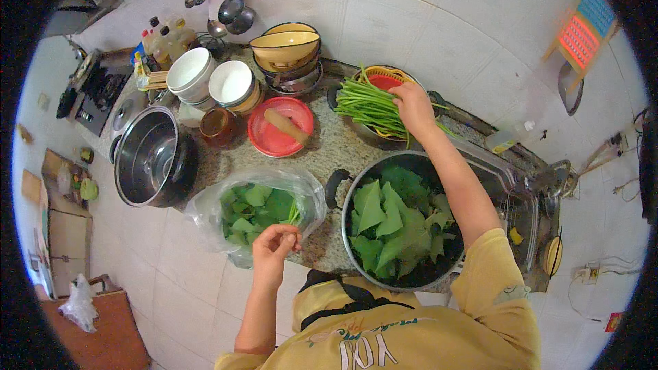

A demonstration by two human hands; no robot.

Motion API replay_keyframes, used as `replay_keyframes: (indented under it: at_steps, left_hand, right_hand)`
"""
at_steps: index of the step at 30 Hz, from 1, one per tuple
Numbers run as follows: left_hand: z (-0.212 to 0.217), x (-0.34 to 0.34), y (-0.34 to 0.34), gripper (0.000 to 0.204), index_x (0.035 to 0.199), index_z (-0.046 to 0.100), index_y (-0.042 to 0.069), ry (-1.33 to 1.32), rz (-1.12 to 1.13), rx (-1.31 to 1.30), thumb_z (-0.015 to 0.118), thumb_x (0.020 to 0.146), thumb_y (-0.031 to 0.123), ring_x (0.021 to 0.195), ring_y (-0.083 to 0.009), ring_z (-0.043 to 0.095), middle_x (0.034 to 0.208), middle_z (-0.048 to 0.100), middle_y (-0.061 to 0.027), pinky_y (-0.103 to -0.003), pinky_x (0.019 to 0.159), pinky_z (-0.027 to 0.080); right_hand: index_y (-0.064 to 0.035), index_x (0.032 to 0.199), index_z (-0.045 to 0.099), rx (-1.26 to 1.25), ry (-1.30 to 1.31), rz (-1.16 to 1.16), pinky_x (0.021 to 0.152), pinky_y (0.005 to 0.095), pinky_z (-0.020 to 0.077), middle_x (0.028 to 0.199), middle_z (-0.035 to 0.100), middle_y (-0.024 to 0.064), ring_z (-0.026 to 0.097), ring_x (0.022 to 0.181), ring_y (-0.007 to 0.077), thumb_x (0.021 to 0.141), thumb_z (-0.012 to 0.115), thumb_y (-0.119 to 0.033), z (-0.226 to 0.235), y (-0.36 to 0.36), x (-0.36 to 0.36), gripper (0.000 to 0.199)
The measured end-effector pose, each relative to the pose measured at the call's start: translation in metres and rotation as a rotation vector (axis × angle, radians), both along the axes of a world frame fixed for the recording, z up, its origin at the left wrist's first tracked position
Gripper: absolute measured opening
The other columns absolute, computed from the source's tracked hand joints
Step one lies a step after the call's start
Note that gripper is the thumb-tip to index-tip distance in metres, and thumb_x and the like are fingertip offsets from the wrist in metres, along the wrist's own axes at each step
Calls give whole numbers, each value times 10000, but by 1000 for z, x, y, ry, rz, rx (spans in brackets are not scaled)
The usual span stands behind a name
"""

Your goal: The person stands at a kitchen counter and prepares green leafy vegetables by hand. They pick up individual leaves, remove the stems, and place the cleaned leaves into a metal bowl. The person handles the leaves one by one, occasionally inspecting them before adding them to the bowl.

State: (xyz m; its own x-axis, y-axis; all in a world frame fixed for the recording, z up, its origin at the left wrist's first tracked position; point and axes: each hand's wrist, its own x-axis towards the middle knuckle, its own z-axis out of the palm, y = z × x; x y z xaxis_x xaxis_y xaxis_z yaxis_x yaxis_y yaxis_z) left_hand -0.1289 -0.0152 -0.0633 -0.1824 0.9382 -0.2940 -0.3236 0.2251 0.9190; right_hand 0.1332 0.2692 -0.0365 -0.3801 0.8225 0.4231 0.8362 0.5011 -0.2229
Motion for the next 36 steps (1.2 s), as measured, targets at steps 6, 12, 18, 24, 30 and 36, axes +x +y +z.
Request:
replay_keyframes:
  at_steps: [6,12,18,24,30,36]
  left_hand:
    - [-6,-2,-4,75,851,563,5,-22,37,-21,552,779,23,639,-130,524,750,582,-68,-246,604,429]
    - [1,-3,6,98,896,566,-7,17,-26,8,533,805,10,669,-109,544,783,589,-58,-230,624,453]
    - [-9,-11,5,125,916,582,4,272,-111,21,530,804,26,691,-133,556,807,588,-59,-253,617,458]
    - [-24,-41,-1,126,827,586,14,1048,-55,132,534,714,-3,724,-324,543,789,545,-160,-369,632,436]
    - [-34,-47,28,120,799,607,41,1269,-224,-74,566,695,84,788,-341,563,820,588,-159,-410,685,450]
    - [-41,-55,24,221,799,605,29,1387,-401,-531,645,631,167,818,-328,580,850,603,-172,-399,708,465]
  right_hand:
    - [-35,979,583,-112,29,64,801,402,412,911,564,159,525,906,316,757,548,-116,-10,8,-1,239]
    - [-16,1040,548,-135,78,100,838,390,406,989,561,179,523,944,328,799,502,-127,-6,7,-11,270]
    - [-42,1072,533,2,112,141,914,371,356,1074,540,153,481,1037,300,799,517,-137,12,-19,-15,289]
    - [-47,1029,563,-348,181,299,911,350,368,1073,551,118,493,1038,281,797,525,-123,52,-114,-23,247]
    - [-68,995,591,-531,215,280,884,333,396,1052,563,109,517,1006,267,772,560,-102,51,-184,-12,228]
    - [-56,988,594,-648,230,204,856,341,411,1023,573,115,527,978,278,775,556,-103,53,-221,-1,222]
